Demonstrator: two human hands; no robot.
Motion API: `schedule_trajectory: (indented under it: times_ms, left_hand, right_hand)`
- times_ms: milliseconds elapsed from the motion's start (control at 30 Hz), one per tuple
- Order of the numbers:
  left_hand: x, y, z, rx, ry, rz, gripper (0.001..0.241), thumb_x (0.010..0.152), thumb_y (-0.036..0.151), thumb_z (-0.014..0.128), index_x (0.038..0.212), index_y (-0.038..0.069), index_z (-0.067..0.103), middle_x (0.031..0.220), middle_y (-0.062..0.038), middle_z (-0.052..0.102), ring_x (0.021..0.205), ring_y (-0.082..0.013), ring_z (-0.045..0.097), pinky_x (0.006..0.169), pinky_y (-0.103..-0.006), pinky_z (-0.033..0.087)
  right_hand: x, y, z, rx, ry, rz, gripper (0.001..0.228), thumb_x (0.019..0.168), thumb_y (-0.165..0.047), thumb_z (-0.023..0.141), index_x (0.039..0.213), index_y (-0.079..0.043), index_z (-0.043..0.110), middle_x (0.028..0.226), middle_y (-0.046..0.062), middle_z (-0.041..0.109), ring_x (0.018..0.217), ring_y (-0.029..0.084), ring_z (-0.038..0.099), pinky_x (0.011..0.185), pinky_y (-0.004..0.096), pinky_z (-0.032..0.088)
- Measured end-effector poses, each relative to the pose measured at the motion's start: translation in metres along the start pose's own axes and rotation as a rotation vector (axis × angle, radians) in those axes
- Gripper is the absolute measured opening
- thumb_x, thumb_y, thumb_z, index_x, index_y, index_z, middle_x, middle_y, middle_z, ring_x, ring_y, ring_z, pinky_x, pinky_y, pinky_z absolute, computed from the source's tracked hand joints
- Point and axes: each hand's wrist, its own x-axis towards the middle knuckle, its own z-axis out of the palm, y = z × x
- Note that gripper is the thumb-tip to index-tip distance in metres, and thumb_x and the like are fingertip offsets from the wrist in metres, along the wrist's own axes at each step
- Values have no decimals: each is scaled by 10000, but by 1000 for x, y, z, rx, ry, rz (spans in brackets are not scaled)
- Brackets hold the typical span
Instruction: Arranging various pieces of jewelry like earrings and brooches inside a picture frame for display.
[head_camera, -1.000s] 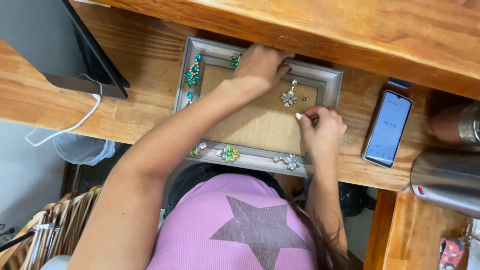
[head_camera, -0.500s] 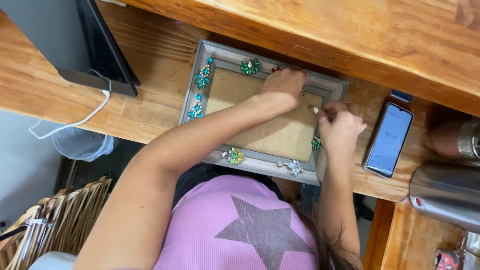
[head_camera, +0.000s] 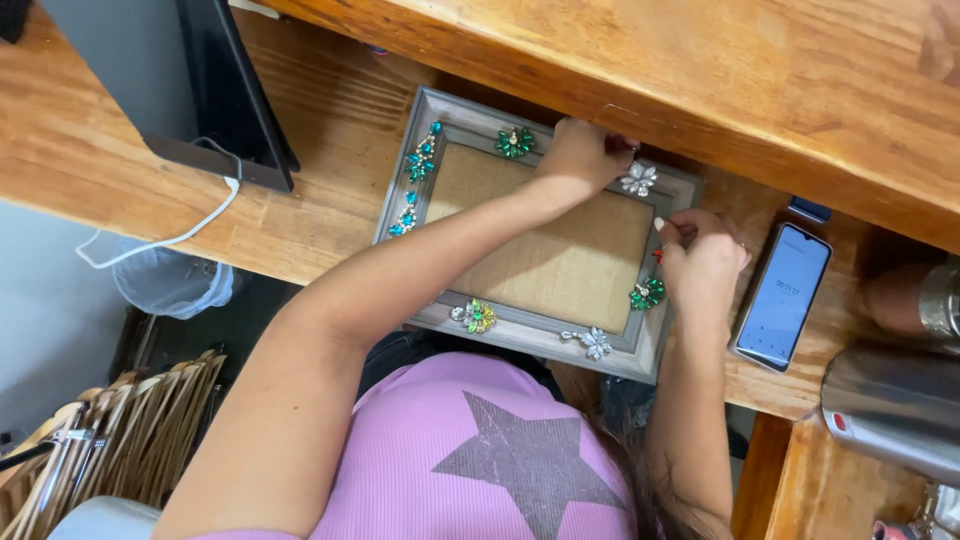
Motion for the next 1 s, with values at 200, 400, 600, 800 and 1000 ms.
schedule_trajectory:
  times_ms: [200, 400, 600, 800, 1000]
  left_hand:
    - [27, -30, 69, 135, 27, 85, 186, 848, 217, 689, 914, 89, 806, 920, -128, 795, 976, -379, 758, 862, -494, 604]
    - [11, -17, 55, 417, -83, 183, 124, 876, 224, 681, 914, 165, 783, 922, -76, 781, 966, -353, 762, 802, -469, 610]
    - [-12, 6, 27, 455, -105, 269, 233, 879, 234, 707, 1035, 75, 779, 1000, -175, 776, 948, -414, 758, 784, -509, 617]
    - [-96, 77, -61, 335, -225, 424, 237, 881, 58, 733, 1115, 66, 764, 1112, -272, 710, 957, -415, 752, 783, -483, 639]
    - [-185, 60, -87, 280, -115, 623, 275, 961, 176, 705, 1200, 42, 694, 1145, -167, 670, 1061, -370, 707, 878, -445, 593]
  right_hand:
    - [-16, 26, -1, 19, 116, 29, 119, 935, -308, 806, 991, -214, 761, 857, 39, 715, 898, 296, 699, 900, 409, 517]
    - [-33, 20, -10, 72, 155, 18, 128, 961, -246, 804, 1037, -152, 763, 870, 85, 672, 901, 299, 690, 899, 403, 511]
    - [-39, 16, -9, 100, 131, -19, 108, 959, -241, 811, 1021, -163, 769, 853, 74, 659, 882, 310, 671, 896, 419, 501]
    - [-56, 9, -14, 247, 122, -43, 133, 962, -281, 835, 1023, -191, 757, 894, 43, 649, 892, 211, 653, 877, 320, 487]
    - [-96, -62, -17, 662, -130, -107, 64, 941, -146, 780, 989, -107, 764, 864, 38, 659, 856, 155, 634, 866, 329, 506]
